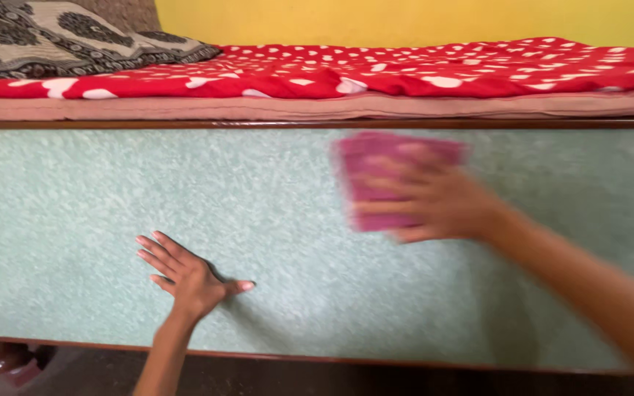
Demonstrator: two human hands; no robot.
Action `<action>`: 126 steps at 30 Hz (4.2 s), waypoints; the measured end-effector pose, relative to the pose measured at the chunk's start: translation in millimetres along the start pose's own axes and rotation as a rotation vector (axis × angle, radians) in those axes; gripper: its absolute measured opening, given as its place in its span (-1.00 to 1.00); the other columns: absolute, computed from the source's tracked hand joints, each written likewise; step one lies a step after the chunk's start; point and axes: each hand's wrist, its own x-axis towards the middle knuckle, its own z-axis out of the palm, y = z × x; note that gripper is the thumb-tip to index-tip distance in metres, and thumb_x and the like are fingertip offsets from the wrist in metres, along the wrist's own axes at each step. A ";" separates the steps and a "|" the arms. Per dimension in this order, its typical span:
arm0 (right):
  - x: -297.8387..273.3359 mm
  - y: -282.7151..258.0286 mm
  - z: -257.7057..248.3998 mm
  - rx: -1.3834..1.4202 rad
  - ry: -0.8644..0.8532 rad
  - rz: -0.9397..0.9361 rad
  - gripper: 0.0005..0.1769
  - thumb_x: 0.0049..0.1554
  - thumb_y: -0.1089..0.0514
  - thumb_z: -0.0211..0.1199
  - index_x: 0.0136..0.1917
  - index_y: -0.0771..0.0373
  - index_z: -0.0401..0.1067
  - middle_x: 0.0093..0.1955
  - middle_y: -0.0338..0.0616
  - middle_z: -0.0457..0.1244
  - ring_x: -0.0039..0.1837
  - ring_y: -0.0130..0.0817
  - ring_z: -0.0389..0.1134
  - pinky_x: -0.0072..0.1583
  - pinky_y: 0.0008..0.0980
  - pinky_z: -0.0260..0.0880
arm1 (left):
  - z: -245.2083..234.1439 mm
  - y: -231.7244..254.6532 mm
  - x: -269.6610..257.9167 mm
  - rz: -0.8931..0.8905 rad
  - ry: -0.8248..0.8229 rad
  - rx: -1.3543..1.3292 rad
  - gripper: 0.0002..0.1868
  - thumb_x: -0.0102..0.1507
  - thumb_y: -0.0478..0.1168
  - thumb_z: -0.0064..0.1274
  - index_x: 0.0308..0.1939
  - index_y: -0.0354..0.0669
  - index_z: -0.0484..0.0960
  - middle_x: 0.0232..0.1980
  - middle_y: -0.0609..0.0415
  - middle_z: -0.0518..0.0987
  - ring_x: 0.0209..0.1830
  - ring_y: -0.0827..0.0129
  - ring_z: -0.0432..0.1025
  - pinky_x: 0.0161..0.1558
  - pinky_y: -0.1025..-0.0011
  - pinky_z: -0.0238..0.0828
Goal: The person wipes a light green textured wall with a pink cloth, focusing on the lower section near the wooden baseboard. They use a spray bottle to apply liquid to the wall and continue wiping the surface with the cloth.
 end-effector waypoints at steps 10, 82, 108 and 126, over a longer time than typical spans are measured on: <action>317.9 -110.9 66.1 0.031 0.068 0.020 -0.04 0.14 -0.44 0.21 0.68 -0.18 0.01 0.77 -0.18 -0.27 0.76 -0.16 -0.39 0.68 0.06 -0.56 | -6.3 5.1 -3.7 -0.117 -0.098 0.208 0.95 -0.39 0.40 0.57 0.45 -0.43 -0.69 0.54 -0.40 -0.77 0.58 -0.19 -0.90 0.48 -0.40 -0.57; -166.3 -26.1 -23.3 -0.026 -0.091 0.151 -0.34 0.05 -0.15 0.22 0.44 -0.30 0.28 0.52 -0.15 0.06 0.58 -0.08 -0.07 0.55 0.21 -0.45 | 7.5 7.5 6.0 -0.036 -0.025 -0.016 0.97 -0.40 0.08 0.66 0.37 -0.57 -0.85 0.42 -0.56 -0.94 0.46 -0.45 -1.00 0.32 -0.67 -0.44; -141.5 -60.6 4.4 -0.070 0.085 0.169 -0.51 0.10 0.03 0.24 0.31 -0.23 0.43 0.51 -0.34 0.16 0.56 -0.29 0.04 0.57 -0.02 -0.25 | 1.3 17.0 4.7 -0.108 -0.111 0.098 0.93 -0.28 0.10 0.66 0.34 -0.63 -0.86 0.42 -0.63 -0.92 0.46 -0.56 -0.94 0.40 -0.58 -0.43; -98.4 -111.0 -32.3 0.133 0.214 0.709 -0.42 0.01 0.32 0.22 0.31 0.03 0.44 0.35 -0.16 0.23 0.34 -0.14 0.28 0.29 -0.10 0.28 | 36.1 206.4 -94.6 0.942 0.174 0.171 -0.23 0.32 0.09 -0.07 0.59 0.10 0.07 0.67 0.03 -0.05 0.64 0.12 -0.10 0.47 -0.25 -0.27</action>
